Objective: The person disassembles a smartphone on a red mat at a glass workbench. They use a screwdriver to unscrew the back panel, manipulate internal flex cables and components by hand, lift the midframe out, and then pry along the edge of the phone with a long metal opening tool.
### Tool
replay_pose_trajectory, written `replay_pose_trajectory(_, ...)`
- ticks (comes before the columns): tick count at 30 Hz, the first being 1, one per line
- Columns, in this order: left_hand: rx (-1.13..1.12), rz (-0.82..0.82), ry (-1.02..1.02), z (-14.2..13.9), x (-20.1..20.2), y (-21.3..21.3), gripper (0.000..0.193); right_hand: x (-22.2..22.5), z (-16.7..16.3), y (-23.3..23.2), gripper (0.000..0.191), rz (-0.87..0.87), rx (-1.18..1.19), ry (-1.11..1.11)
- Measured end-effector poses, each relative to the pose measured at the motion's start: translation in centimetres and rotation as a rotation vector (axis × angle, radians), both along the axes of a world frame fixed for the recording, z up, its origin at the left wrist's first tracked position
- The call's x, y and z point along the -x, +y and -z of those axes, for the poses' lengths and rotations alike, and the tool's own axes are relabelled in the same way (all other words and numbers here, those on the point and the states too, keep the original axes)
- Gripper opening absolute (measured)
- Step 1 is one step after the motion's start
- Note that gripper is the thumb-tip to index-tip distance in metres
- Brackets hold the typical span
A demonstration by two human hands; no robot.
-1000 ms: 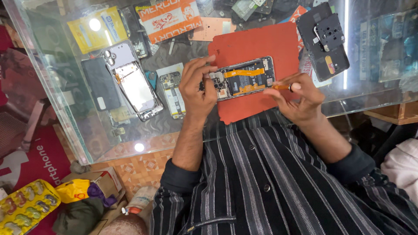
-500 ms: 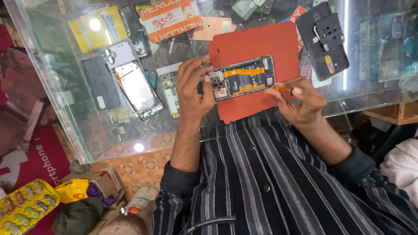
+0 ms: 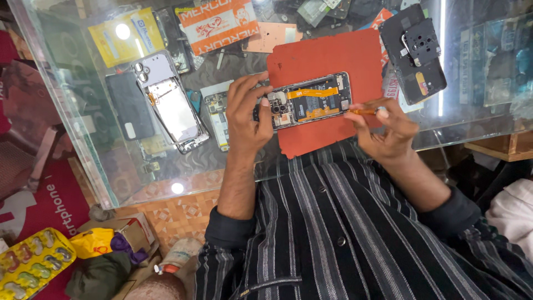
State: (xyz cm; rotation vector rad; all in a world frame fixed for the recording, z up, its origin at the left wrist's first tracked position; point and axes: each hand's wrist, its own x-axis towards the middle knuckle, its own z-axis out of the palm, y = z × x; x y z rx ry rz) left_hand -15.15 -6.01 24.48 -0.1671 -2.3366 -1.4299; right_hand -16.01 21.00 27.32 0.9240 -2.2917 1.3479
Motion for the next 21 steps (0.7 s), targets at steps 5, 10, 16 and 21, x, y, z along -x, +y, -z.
replay_pose_trajectory(5,0.018,0.000,0.001,0.0,0.0,0.0,0.020,-0.1,0.3,0.2,0.068,-0.126,0.024,-0.038)
replay_pose_trajectory(10,0.016,-0.003,-0.005,0.1,-0.1,0.1,0.018,-0.3,-0.2,0.4,0.073,0.008,-0.074,0.106)
replay_pose_trajectory(16,0.011,0.001,-0.015,0.1,-0.2,0.2,0.017,-0.5,0.6,0.5,0.073,0.031,-0.001,0.009)
replay_pose_trajectory(21,0.038,0.028,-0.004,-0.3,0.0,0.2,0.018,-0.9,1.8,1.3,0.071,-0.056,0.019,-0.040)
